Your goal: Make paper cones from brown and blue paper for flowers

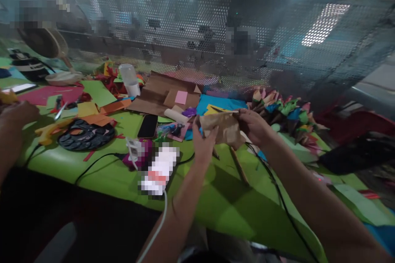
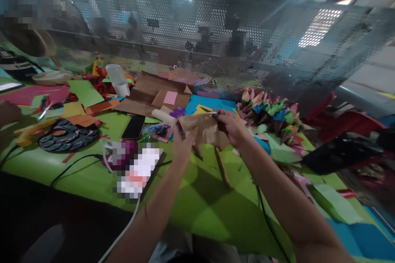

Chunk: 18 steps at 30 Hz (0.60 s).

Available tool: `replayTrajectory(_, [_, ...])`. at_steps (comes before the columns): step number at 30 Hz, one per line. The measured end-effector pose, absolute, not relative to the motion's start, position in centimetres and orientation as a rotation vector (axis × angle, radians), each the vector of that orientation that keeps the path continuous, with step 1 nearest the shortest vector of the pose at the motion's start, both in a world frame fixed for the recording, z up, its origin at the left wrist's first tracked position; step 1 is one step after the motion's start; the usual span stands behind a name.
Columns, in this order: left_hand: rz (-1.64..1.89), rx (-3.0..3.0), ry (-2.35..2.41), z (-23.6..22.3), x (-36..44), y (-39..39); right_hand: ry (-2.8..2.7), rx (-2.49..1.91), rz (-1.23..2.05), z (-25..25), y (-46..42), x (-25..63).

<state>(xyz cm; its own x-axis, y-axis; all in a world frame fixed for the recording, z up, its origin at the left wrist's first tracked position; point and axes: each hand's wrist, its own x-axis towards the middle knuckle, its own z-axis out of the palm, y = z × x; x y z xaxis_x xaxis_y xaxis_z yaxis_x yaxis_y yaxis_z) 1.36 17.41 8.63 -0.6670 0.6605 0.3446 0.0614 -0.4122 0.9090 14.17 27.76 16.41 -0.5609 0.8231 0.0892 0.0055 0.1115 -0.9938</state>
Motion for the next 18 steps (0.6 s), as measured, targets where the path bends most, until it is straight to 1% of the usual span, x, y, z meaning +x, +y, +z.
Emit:
replayTrajectory(5, [1.977,0.808,1.325,9.9,1.9,17.0,-1.619,-0.830,1.637,15.5,25.9,15.8])
replayTrajectory(10, [1.890,0.692,1.288,9.7,2.0,17.2,-1.580,-0.755,1.601,14.4,26.0,16.1])
replayTrajectory(14, [1.897,0.740,1.248,9.6,1.9,17.2,-1.493,-0.740,1.554,13.9,26.4,16.3])
replayTrajectory(18, [1.925,0.886,1.187,10.1,1.6,16.7,-1.504,-0.774,1.588,14.1,26.6,16.8])
